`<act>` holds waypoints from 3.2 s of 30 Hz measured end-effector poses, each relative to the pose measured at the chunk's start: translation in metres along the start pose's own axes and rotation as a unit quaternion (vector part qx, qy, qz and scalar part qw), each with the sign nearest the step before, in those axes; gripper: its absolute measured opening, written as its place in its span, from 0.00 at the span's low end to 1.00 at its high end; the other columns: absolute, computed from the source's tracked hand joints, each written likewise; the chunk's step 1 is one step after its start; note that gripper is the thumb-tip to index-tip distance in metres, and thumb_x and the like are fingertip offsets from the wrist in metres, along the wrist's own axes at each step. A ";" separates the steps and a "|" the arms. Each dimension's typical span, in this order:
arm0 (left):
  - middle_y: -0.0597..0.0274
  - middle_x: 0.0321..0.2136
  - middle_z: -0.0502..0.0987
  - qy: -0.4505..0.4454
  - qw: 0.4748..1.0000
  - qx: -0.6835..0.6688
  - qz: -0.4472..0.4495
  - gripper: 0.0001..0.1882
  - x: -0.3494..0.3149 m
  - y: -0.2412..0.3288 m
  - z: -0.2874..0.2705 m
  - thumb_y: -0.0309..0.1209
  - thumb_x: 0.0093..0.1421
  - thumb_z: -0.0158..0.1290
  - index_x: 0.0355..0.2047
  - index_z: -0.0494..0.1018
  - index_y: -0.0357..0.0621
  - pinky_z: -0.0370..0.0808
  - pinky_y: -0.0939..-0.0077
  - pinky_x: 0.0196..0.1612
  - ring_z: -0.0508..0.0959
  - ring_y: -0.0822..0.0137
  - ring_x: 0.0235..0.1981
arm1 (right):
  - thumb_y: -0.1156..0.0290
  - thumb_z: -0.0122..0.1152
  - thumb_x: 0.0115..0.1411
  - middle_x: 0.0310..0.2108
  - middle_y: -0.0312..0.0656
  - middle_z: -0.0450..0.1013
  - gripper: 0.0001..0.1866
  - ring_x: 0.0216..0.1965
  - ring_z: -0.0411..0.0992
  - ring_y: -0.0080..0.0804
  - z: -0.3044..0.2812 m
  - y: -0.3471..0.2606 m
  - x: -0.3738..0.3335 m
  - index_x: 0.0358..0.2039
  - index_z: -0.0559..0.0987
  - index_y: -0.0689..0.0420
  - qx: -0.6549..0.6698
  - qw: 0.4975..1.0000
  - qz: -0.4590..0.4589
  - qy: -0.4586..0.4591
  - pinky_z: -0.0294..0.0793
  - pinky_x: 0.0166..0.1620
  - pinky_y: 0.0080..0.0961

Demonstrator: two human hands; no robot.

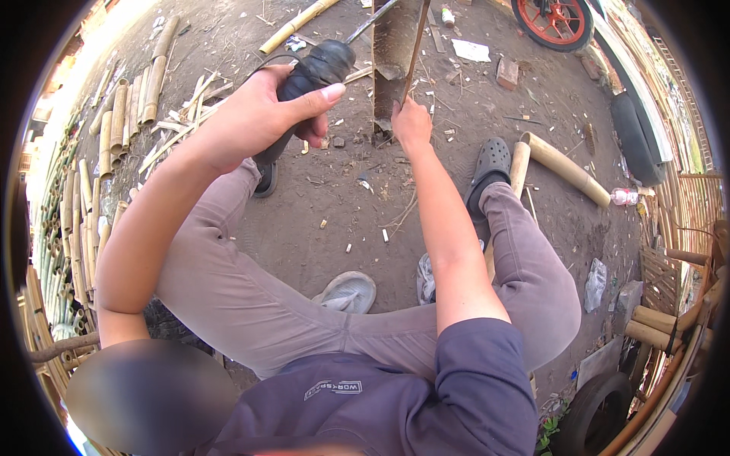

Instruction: The person sits on the ground and uses a machete to split bamboo poles into thin strips. They repeatedly position bamboo sections against a fixed support, strike with the machete, and separate the resulting strips by hand.

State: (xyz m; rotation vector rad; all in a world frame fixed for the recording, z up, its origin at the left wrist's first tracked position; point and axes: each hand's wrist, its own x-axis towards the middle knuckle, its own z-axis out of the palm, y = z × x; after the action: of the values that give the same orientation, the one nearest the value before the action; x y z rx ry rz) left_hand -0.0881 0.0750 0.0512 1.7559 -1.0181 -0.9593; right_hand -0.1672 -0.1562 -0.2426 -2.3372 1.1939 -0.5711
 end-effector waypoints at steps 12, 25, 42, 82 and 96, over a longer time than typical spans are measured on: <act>0.72 0.22 0.69 -0.032 0.989 -0.125 -0.077 0.18 0.000 0.005 -0.032 0.38 0.58 0.64 0.36 0.69 0.41 0.58 0.90 0.16 0.60 0.88 0.12 | 0.59 0.58 0.64 0.32 0.59 0.78 0.15 0.36 0.77 0.62 0.001 -0.005 -0.004 0.40 0.81 0.59 0.013 1.000 -0.018 0.009 0.76 0.43 0.52; 0.73 0.17 0.68 0.021 0.998 0.039 -0.041 0.19 -0.009 0.017 -0.038 0.39 0.54 0.66 0.30 0.68 0.41 0.58 0.86 0.16 0.62 0.85 0.13 | 0.59 0.57 0.64 0.32 0.57 0.79 0.13 0.37 0.78 0.60 0.005 -0.004 -0.007 0.44 0.80 0.50 -0.010 0.999 -0.035 0.000 0.77 0.43 0.52; 0.74 0.20 0.68 0.008 1.000 0.012 -0.020 0.19 -0.004 0.011 -0.048 0.39 0.55 0.66 0.33 0.69 0.40 0.58 0.89 0.16 0.61 0.88 0.13 | 0.59 0.56 0.64 0.33 0.56 0.79 0.12 0.37 0.78 0.59 0.006 -0.013 -0.007 0.43 0.79 0.50 -0.018 0.999 -0.045 -0.005 0.77 0.43 0.51; 0.74 0.15 0.66 0.011 0.996 0.087 -0.029 0.21 0.006 0.004 -0.043 0.45 0.57 0.66 0.25 0.68 0.44 0.58 0.86 0.16 0.63 0.85 0.13 | 0.59 0.56 0.64 0.32 0.58 0.79 0.14 0.37 0.78 0.60 0.009 -0.005 -0.002 0.45 0.80 0.51 -0.029 0.998 -0.061 0.005 0.77 0.43 0.52; 0.71 0.14 0.67 -0.023 0.997 0.067 -0.036 0.22 0.008 0.003 -0.040 0.45 0.57 0.66 0.23 0.69 0.43 0.64 0.82 0.19 0.65 0.81 0.13 | 0.30 0.63 0.50 0.48 0.55 0.77 0.51 0.51 0.76 0.54 -0.087 -0.025 0.021 0.65 0.66 0.53 -0.152 0.983 -0.078 -0.073 0.75 0.54 0.46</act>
State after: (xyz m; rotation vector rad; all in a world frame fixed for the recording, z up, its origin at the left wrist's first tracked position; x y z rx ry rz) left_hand -0.0498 0.0783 0.0659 1.8995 -1.0758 -1.0003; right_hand -0.1883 -0.1781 -0.1545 -2.6954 1.1013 -0.2739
